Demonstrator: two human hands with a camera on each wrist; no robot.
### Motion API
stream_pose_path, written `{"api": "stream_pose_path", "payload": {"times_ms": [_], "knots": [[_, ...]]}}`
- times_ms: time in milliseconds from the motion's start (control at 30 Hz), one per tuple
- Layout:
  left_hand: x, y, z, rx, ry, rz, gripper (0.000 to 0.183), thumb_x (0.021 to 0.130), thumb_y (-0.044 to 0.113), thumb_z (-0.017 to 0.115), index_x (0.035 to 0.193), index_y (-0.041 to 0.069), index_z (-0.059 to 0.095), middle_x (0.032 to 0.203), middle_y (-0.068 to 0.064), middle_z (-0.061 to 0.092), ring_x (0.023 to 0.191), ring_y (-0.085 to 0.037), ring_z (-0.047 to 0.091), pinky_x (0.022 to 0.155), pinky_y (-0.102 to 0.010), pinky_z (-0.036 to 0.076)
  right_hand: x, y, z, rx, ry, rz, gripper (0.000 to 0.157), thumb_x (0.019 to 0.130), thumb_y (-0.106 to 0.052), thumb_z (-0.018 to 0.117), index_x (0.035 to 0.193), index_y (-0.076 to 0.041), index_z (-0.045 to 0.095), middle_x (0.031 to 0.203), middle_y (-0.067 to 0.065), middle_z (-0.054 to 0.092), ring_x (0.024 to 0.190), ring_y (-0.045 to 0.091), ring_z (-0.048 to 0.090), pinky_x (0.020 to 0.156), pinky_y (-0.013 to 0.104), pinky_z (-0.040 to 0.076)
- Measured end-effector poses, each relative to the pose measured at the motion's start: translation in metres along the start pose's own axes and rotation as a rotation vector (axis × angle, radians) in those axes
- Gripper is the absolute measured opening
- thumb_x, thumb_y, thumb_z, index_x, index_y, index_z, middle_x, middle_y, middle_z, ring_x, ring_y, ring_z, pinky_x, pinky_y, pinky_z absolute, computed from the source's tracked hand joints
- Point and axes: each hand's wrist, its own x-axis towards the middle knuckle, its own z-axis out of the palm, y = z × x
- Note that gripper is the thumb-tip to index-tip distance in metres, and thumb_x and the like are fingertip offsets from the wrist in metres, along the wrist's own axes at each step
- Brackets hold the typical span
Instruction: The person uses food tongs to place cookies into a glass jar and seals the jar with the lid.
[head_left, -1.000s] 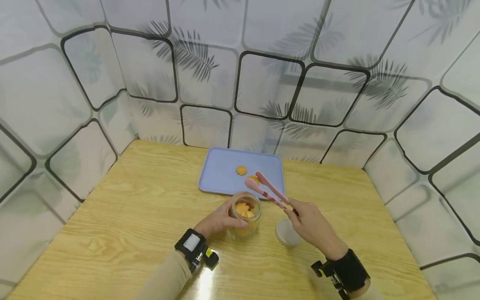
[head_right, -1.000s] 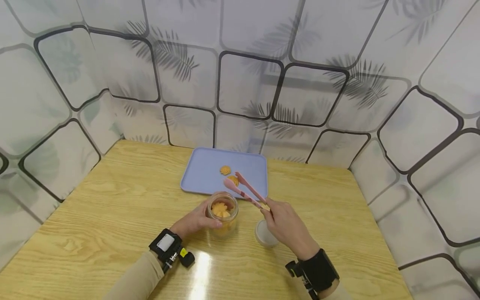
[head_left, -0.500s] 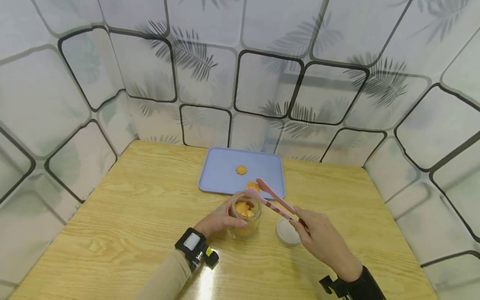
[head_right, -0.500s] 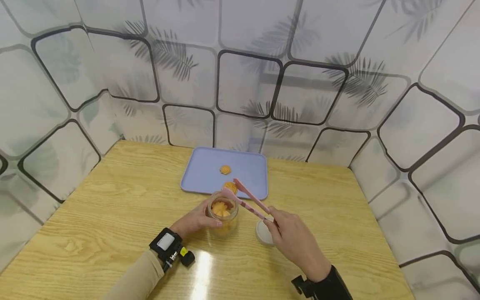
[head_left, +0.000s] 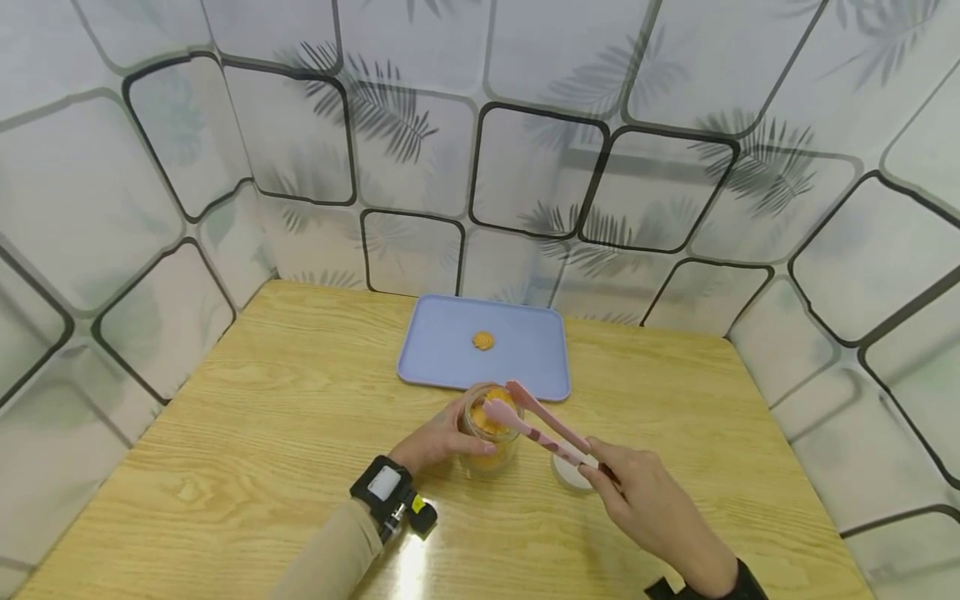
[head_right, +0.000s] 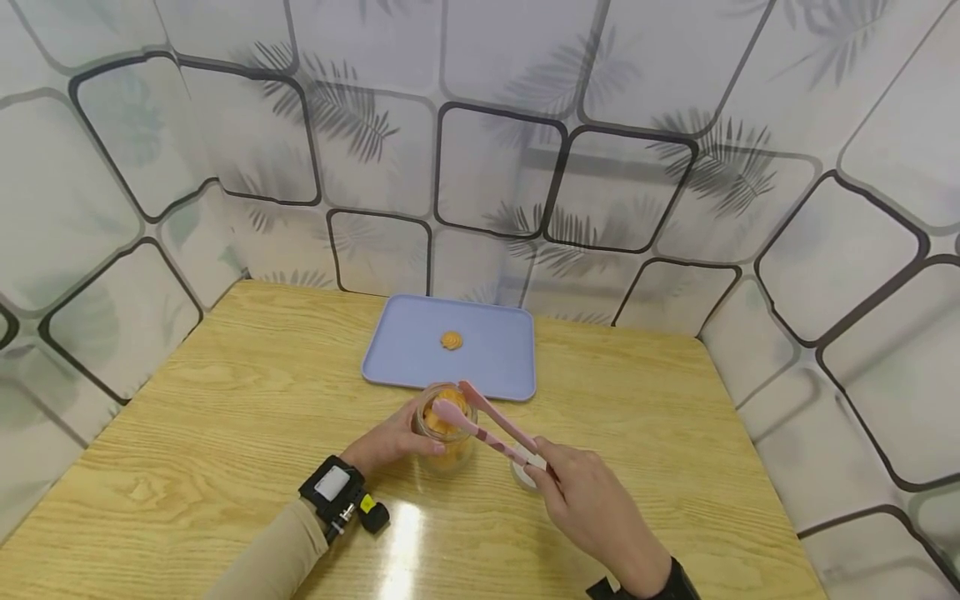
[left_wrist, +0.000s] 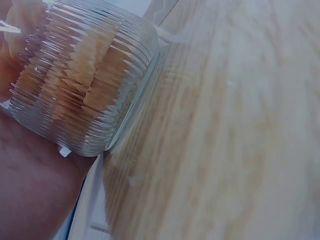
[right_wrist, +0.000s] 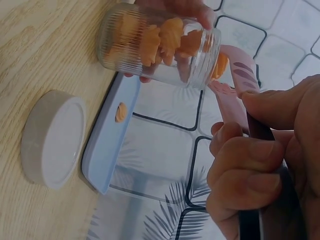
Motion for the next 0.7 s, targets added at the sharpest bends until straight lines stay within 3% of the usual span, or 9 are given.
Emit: {"api": "stream_pose_path", "payload": {"times_ms": [367,700], "knots": [[0.002,-0.002,0.000,0.017,-0.006,0.001,0.082,0.086,0.013,0.080,0.155,0.018,0.036,0.148,-0.008,0.049,0.137,-0.017,0.044,0.119,-0.035,0.030,-0.008,-0.005,-0.003,0.013,-0.015,0.001,0.032,0.101,-0.010,0.063,0.126,0.009,0.065,0.067,-0.020,0.042,0.053,-0.007,0.031,0.046,0.018,0.035],[0.002,-0.001,0.001,0.037,0.009,0.001,0.082,0.087,0.013,0.080,0.156,0.018,0.036,0.151,-0.008,0.047,0.138,-0.018,0.044,0.118,-0.037,0.031,-0.013,-0.007,0.000,-0.073,0.034,-0.020,0.036,0.096,-0.008,0.068,0.128,0.009,0.065,0.069,-0.019,0.045,0.055,-0.009,0.032,0.048,0.016,0.036]]}}
